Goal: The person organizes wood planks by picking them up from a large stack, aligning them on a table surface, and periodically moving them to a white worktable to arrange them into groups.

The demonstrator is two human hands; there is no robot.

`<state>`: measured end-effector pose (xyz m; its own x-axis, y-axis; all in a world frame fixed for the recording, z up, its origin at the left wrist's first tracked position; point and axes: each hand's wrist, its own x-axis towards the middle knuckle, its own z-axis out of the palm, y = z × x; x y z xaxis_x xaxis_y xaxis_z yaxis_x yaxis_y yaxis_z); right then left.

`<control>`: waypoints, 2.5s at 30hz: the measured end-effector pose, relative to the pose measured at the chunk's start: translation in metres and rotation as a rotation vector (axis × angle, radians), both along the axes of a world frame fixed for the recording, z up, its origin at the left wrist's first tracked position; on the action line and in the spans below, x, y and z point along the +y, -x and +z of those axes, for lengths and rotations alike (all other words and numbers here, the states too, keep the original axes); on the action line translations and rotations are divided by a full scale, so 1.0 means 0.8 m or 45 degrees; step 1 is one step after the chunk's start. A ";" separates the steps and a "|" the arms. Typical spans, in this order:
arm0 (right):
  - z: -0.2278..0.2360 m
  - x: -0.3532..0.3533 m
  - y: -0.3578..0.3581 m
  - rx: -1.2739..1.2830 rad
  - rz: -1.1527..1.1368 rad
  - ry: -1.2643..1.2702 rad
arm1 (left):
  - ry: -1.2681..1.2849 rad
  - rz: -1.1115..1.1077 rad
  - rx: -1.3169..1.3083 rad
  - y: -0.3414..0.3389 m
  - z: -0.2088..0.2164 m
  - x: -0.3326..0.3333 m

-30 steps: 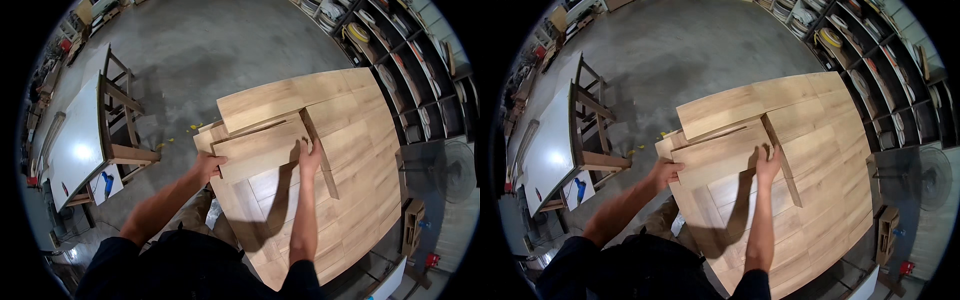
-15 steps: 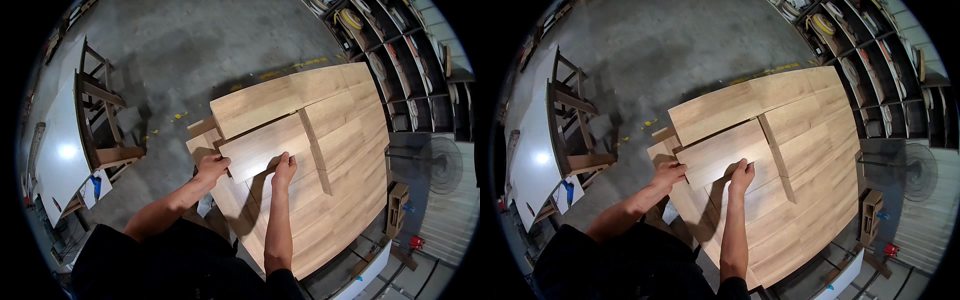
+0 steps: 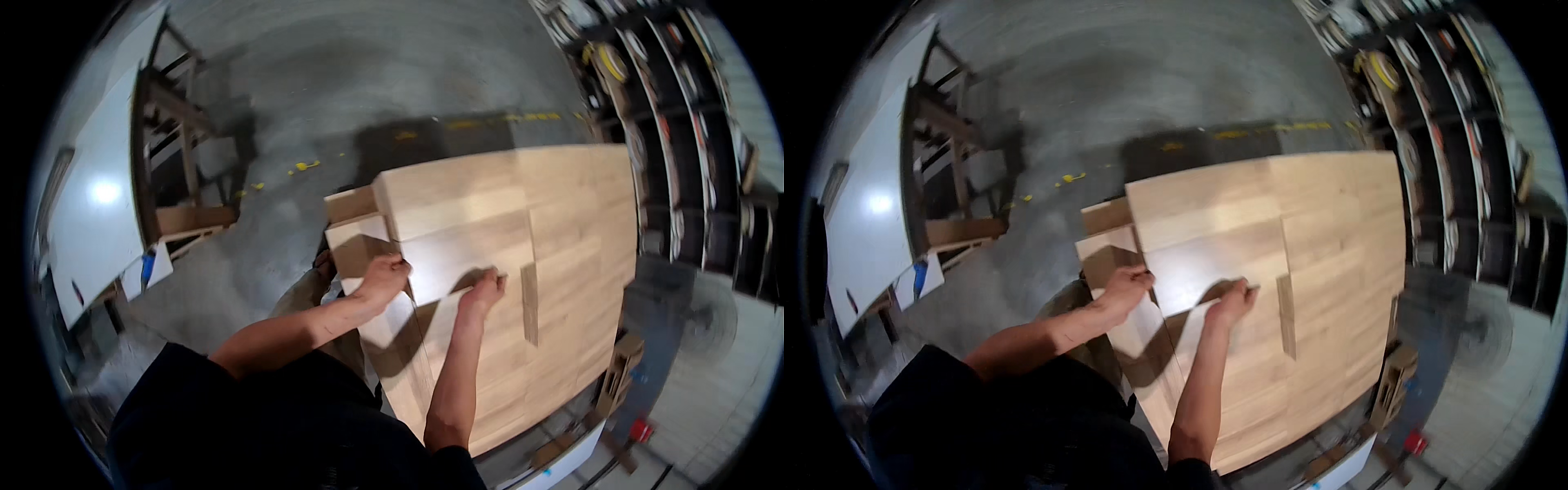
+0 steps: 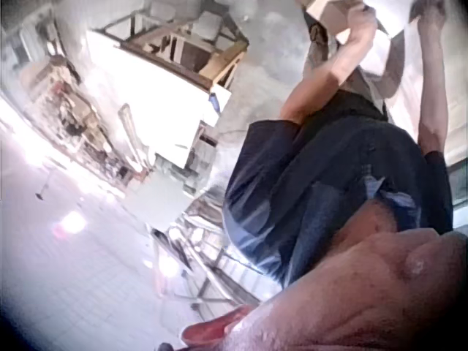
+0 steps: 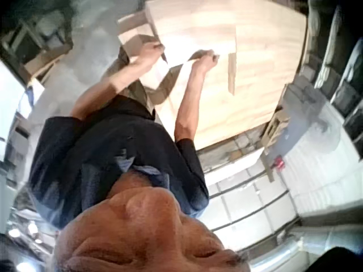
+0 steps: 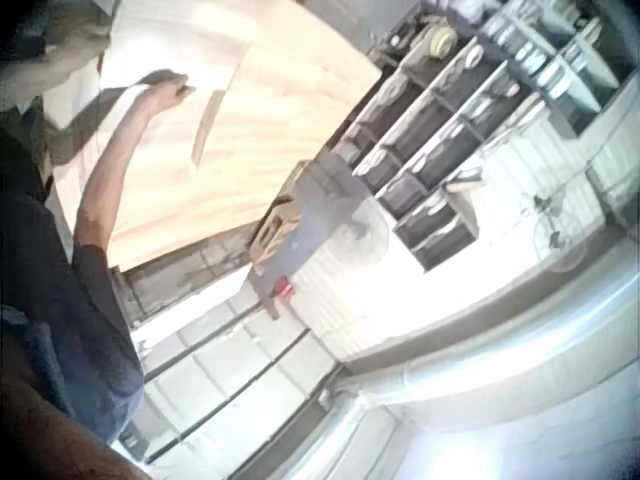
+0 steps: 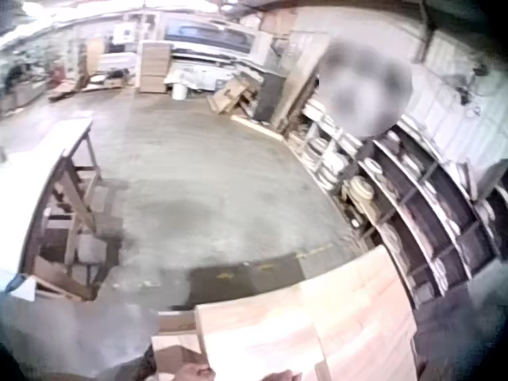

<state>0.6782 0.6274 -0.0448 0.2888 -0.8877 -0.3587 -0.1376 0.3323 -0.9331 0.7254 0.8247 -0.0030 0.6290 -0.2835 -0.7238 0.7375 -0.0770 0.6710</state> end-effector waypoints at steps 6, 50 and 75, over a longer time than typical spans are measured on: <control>0.018 0.035 0.029 0.082 0.081 -0.072 | 0.125 -0.198 -0.506 0.025 -0.047 0.034; 0.060 -0.020 0.053 0.663 -0.526 -0.072 | 0.819 -1.092 -0.486 -0.339 -0.120 -0.163; 0.025 -0.253 0.246 0.359 -0.680 0.010 | 0.273 -1.460 -0.726 -0.356 -0.051 -0.239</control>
